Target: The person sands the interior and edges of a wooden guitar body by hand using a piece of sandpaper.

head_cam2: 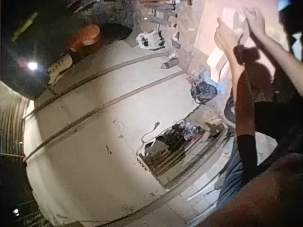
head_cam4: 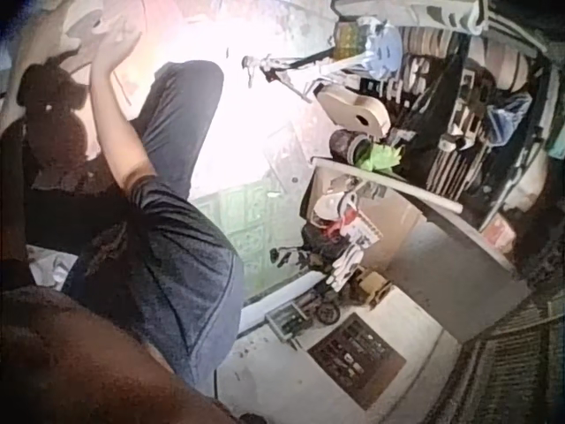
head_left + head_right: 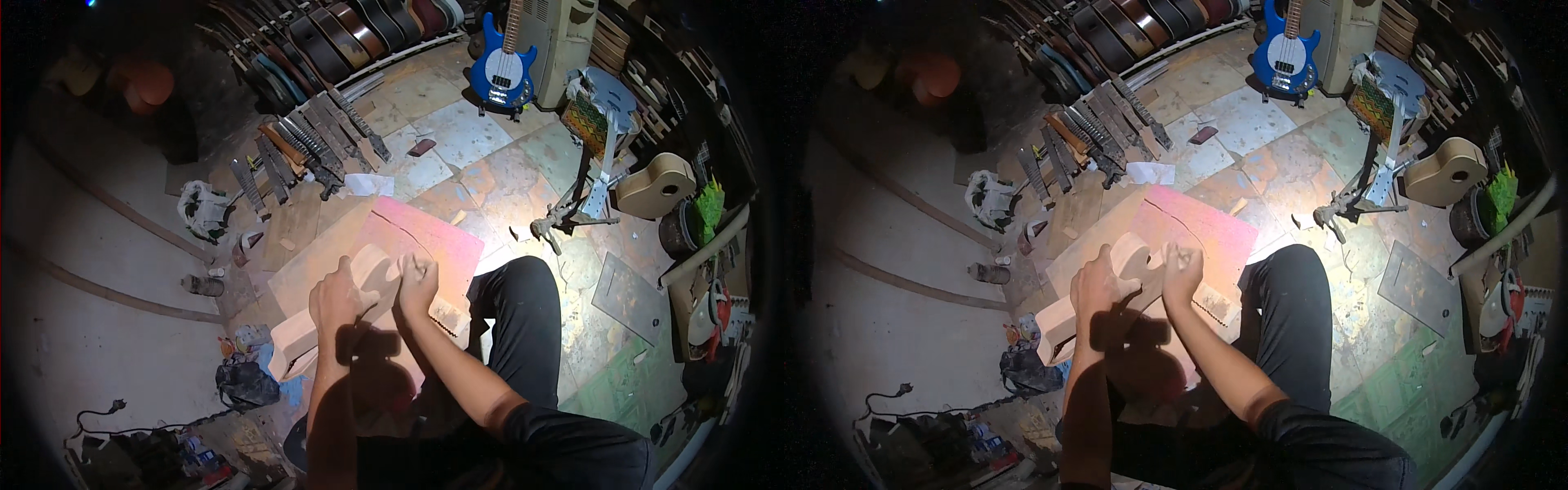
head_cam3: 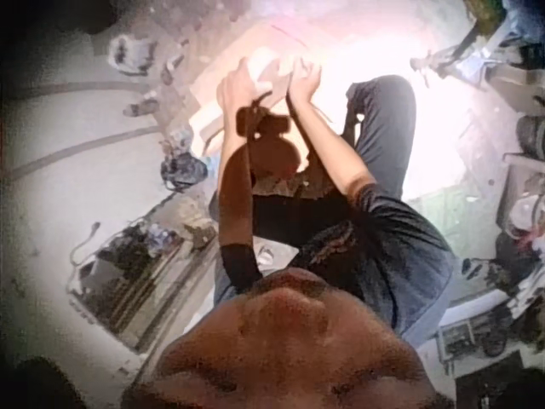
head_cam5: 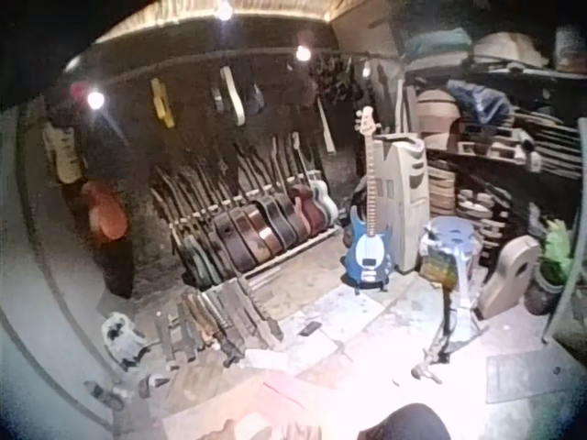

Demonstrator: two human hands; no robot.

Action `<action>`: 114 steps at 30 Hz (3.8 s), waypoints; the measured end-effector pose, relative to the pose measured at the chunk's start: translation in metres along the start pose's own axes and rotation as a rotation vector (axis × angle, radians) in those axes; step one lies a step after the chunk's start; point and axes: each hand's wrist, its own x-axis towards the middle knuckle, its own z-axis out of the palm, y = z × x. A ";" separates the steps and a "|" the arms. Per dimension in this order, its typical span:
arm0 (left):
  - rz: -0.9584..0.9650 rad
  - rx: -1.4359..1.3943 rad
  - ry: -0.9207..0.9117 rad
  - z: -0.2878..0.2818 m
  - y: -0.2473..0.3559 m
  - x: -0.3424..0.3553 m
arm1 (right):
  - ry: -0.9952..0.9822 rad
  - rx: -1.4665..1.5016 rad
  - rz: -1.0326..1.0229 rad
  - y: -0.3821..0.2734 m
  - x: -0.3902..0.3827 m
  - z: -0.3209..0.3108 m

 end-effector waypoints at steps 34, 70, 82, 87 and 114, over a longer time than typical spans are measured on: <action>0.003 0.044 0.022 0.017 0.012 -0.006 | -0.313 -0.064 0.471 -0.018 0.063 -0.040; -0.020 -0.049 -0.024 0.010 0.014 -0.007 | -0.224 -0.554 -0.232 -0.011 0.044 -0.024; -0.053 0.015 0.000 0.017 0.012 -0.010 | -0.361 -0.566 -0.346 -0.022 0.025 -0.044; -0.033 -0.033 0.029 0.018 0.013 -0.012 | -0.378 -0.548 -0.313 -0.023 0.038 -0.034; -0.024 -0.046 0.054 0.016 0.008 -0.009 | -0.321 -0.548 -0.142 -0.003 0.041 -0.031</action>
